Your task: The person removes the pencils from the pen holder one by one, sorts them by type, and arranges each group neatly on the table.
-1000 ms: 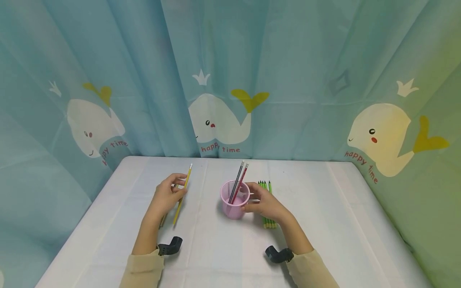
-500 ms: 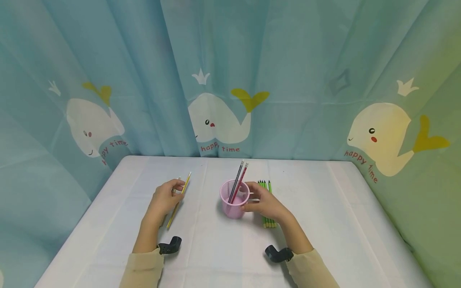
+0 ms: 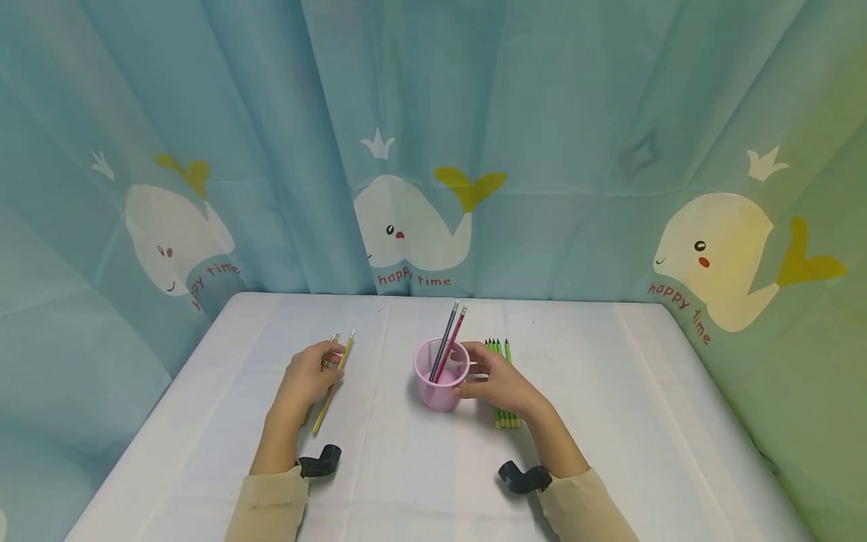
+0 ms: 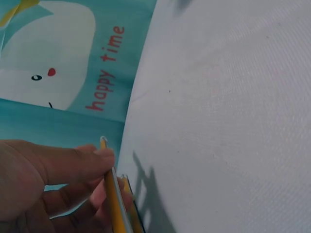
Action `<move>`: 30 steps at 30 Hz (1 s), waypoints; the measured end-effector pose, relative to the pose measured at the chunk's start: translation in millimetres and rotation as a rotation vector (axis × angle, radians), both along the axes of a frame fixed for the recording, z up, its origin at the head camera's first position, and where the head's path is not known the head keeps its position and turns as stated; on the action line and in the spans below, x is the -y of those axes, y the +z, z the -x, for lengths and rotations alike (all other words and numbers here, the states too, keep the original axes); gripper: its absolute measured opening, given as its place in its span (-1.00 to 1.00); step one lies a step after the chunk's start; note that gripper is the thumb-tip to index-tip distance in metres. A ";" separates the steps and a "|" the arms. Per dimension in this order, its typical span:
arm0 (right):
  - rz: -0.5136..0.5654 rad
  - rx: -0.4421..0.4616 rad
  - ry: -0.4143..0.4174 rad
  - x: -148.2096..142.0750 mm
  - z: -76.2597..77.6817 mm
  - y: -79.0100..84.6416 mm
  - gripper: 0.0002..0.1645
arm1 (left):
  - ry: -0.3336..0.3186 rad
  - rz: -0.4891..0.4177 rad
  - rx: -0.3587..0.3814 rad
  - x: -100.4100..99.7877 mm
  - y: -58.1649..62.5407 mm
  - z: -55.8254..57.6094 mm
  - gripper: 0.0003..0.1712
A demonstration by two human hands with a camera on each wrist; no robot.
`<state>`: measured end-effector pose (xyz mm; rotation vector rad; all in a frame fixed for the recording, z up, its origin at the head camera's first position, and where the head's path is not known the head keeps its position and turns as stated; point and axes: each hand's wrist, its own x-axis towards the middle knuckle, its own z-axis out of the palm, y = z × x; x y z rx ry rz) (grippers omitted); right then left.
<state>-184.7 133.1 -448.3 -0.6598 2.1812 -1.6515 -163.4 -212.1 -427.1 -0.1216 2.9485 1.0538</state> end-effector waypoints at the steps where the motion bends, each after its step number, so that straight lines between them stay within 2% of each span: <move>1: 0.001 0.000 0.000 0.0 -0.1 0.1 -0.19 | 0.005 0.007 0.001 0.1 -0.4 -0.2 -0.54; 8: 0.005 0.006 -0.002 0.1 -0.6 0.8 -0.20 | 0.036 0.068 0.006 1.6 -2.0 -1.8 -0.54; 13: -0.002 0.002 -0.003 0.2 -0.9 1.7 -0.21 | 0.068 0.124 -0.010 2.0 3.6 -4.8 -0.54; 16: -0.002 0.001 -0.002 0.1 -0.9 1.6 -0.21 | 0.088 0.125 -0.019 0.8 7.2 -6.5 -0.54; 21: 0.004 0.010 -0.003 0.2 -0.8 1.0 -0.19 | 0.078 0.044 -0.029 -1.0 10.3 -6.9 -0.54; 26: 0.012 0.015 -0.001 0.3 -0.6 0.3 -0.17 | 0.024 -0.072 -0.029 -4.7 16.1 -7.0 -0.54; 30: 0.013 0.010 0.001 0.4 -0.1 -0.2 -0.18 | -0.030 -0.153 -0.059 -8.5 20.6 -6.9 -0.54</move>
